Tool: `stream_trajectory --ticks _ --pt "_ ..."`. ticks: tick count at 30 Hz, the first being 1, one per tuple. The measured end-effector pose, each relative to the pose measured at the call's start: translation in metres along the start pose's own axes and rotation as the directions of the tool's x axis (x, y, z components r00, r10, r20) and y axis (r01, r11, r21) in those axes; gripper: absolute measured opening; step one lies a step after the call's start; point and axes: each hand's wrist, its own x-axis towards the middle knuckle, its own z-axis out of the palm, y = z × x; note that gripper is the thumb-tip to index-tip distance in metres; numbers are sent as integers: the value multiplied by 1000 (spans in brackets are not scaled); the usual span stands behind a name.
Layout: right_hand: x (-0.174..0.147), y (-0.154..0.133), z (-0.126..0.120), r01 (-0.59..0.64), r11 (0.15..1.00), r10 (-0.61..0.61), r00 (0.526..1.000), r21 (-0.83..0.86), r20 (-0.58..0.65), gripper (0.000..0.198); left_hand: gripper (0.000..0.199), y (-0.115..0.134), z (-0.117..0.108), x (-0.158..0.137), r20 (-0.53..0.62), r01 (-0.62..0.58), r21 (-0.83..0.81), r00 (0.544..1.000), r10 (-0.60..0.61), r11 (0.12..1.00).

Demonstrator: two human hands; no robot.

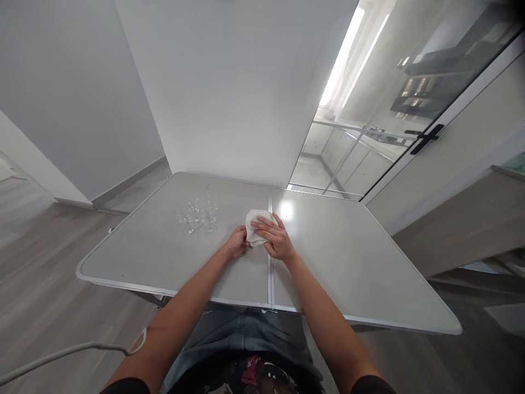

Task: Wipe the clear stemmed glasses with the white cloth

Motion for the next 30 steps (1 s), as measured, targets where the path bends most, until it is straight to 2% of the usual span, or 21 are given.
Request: stream_trajectory --ticks 2,4,5,7,8,13,15,16,18,19,21,23,24,26,28,30 --pt "-1 -2 7 -116 972 149 976 202 -157 21 36 3 1 -3 13 -12 -39 1000 13 999" --pt "-2 -3 16 -177 884 328 894 432 -306 19 43 7 2 -6 53 -44 -87 997 49 995" --pt "-2 -3 21 -185 814 421 841 551 -340 19 44 8 3 -7 77 -66 -106 994 75 992" --pt "-1 -3 29 -176 656 562 763 734 -319 20 47 10 3 -8 120 -108 -112 985 122 988" --pt "1 -3 33 -170 594 600 744 786 -293 20 48 10 3 -8 135 -120 -97 982 133 988" --pt "9 3 32 -202 377 657 746 904 -107 25 53 2 1 -4 198 -139 55 972 125 989" --pt "10 7 24 -213 291 689 723 933 -50 25 54 -2 -1 -3 226 -147 159 968 109 976" --pt "9 9 19 -207 275 706 707 939 -51 24 54 -3 -1 -3 236 -152 215 967 99 965" --pt "6 10 9 -181 302 723 683 936 -101 21 53 -5 -2 -4 250 -167 318 964 87 933" --pt "4 10 5 -169 353 716 682 920 -149 20 51 -5 -2 -4 253 -178 360 963 88 916" --pt "0 5 -1 -169 530 655 705 831 -274 20 47 -6 -2 -4 245 -195 432 965 93 881" --pt "-3 -1 -3 -200 736 519 780 646 -349 21 40 -6 -2 -4 214 -203 487 971 110 850" --pt "-4 -5 -2 -207 824 428 837 528 -340 22 37 -6 -2 -4 188 -204 507 974 123 837" --pt "-4 -10 1 -180 936 254 941 304 -226 24 32 -8 -3 -3 112 -196 526 981 161 828" --pt "-3 -13 6 -132 976 152 983 174 -105 27 31 -9 -5 -1 36 -188 518 979 199 834" --pt "-2 -12 10 -121 982 137 986 147 -98 27 31 -9 -6 1 -11 -185 489 976 218 853"
